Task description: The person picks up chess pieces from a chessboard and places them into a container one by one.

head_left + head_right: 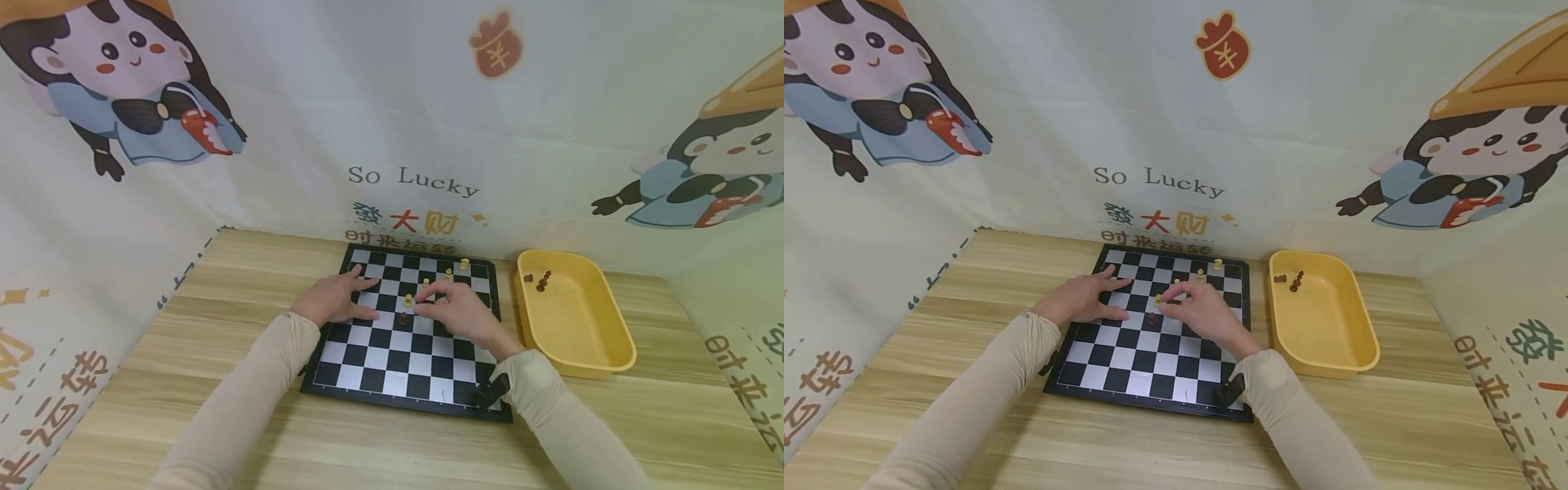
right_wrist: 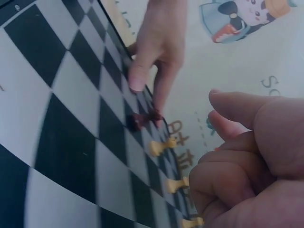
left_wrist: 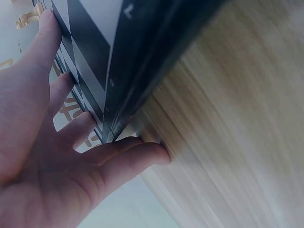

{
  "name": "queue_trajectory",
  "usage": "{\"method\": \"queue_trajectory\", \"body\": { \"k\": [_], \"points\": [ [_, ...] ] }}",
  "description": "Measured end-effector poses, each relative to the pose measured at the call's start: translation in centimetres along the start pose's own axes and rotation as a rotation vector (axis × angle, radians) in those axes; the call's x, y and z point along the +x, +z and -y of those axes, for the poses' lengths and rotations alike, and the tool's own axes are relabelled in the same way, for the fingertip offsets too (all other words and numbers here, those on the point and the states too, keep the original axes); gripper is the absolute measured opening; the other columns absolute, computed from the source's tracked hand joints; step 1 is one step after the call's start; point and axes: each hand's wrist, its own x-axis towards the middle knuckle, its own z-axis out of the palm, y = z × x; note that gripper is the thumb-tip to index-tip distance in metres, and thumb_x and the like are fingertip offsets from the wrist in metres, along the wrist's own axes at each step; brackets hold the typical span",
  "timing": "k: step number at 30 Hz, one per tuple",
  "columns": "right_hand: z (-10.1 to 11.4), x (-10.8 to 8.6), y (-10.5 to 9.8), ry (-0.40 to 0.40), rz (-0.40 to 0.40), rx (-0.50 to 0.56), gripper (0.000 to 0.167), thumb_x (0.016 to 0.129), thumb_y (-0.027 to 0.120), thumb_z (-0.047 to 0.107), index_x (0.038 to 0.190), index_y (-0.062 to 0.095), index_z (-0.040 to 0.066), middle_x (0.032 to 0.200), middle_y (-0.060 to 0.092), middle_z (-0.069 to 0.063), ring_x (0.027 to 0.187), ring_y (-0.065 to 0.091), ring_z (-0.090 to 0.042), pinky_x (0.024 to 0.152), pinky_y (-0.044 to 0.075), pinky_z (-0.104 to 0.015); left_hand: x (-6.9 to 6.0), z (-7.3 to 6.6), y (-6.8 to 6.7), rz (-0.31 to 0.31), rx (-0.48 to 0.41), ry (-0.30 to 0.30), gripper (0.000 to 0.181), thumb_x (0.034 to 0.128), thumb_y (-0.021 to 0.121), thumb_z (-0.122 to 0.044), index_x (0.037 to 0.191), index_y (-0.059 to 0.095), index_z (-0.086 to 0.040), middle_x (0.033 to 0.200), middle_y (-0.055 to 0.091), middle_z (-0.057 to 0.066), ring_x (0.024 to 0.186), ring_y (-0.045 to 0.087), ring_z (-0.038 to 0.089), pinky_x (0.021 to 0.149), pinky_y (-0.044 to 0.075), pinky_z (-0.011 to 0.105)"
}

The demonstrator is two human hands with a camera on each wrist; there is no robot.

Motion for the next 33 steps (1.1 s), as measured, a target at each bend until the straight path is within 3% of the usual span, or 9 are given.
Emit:
{"method": "queue_trajectory", "body": {
  "k": [8, 14, 20, 28, 33],
  "points": [
    [-1.0, 0.4, 2.1, 0.013, 0.006, 0.066, 0.026, 0.091, 0.077, 0.025, 0.114, 0.075, 0.015, 0.066, 0.061, 0.006, 0.05, 0.037, -0.011, 0.049, 0.03, -0.024, -0.1, 0.1, 0.2, 0.001, 0.01, -0.002, 0.082, 0.0876, 0.069, -0.064, 0.157, 0.039, -0.033, 0.172, 0.017, 0.011, 0.153, 0.032, 0.042, 0.123, 0.034, 0.055],
    [-1.2, 0.5, 2.7, 0.009, 0.011, 0.093, 0.031, 0.09, 0.078, 0.023, 0.119, 0.073, 0.014, 0.053, 0.043, 0.007, 0.047, 0.033, -0.01, 0.046, 0.026, -0.024, 0.0, 0.1, 0.2, 0.002, 0.006, -0.004, 0.082, 0.0877, 0.069, -0.064, 0.157, 0.039, -0.034, 0.172, 0.017, 0.011, 0.153, 0.031, 0.041, 0.124, 0.033, 0.055],
    [-1.4, 0.7, 3.2, 0.061, 0.015, 0.107, 0.031, 0.088, 0.079, 0.022, 0.118, 0.073, 0.017, 0.054, 0.045, 0.007, 0.048, 0.036, -0.01, 0.047, 0.029, -0.024, 0.0, 0.1, 0.1, 0.004, 0.015, -0.002, 0.082, 0.0877, 0.068, -0.065, 0.157, 0.039, -0.034, 0.172, 0.016, 0.011, 0.153, 0.031, 0.041, 0.124, 0.033, 0.055],
    [-1.6, 1.0, 3.4, 0.089, 0.021, 0.113, 0.029, 0.088, 0.078, 0.021, 0.116, 0.074, 0.017, 0.058, 0.051, 0.006, 0.05, 0.039, -0.009, 0.048, 0.032, -0.024, -0.1, 0.0, -0.1, 0.009, 0.016, -0.011, 0.082, 0.0881, 0.068, -0.064, 0.157, 0.038, -0.033, 0.172, 0.016, 0.012, 0.154, 0.031, 0.042, 0.124, 0.032, 0.056],
    [-1.8, 1.3, 3.7, 0.082, 0.015, 0.079, 0.026, 0.087, 0.079, 0.021, 0.113, 0.075, 0.015, 0.067, 0.064, 0.005, 0.058, 0.049, -0.009, 0.055, 0.038, -0.025, 0.0, 0.0, 0.0, 0.008, 0.019, -0.002, 0.081, 0.0883, 0.068, -0.064, 0.157, 0.038, -0.034, 0.172, 0.016, 0.012, 0.153, 0.032, 0.042, 0.123, 0.033, 0.056]
  ]
}}
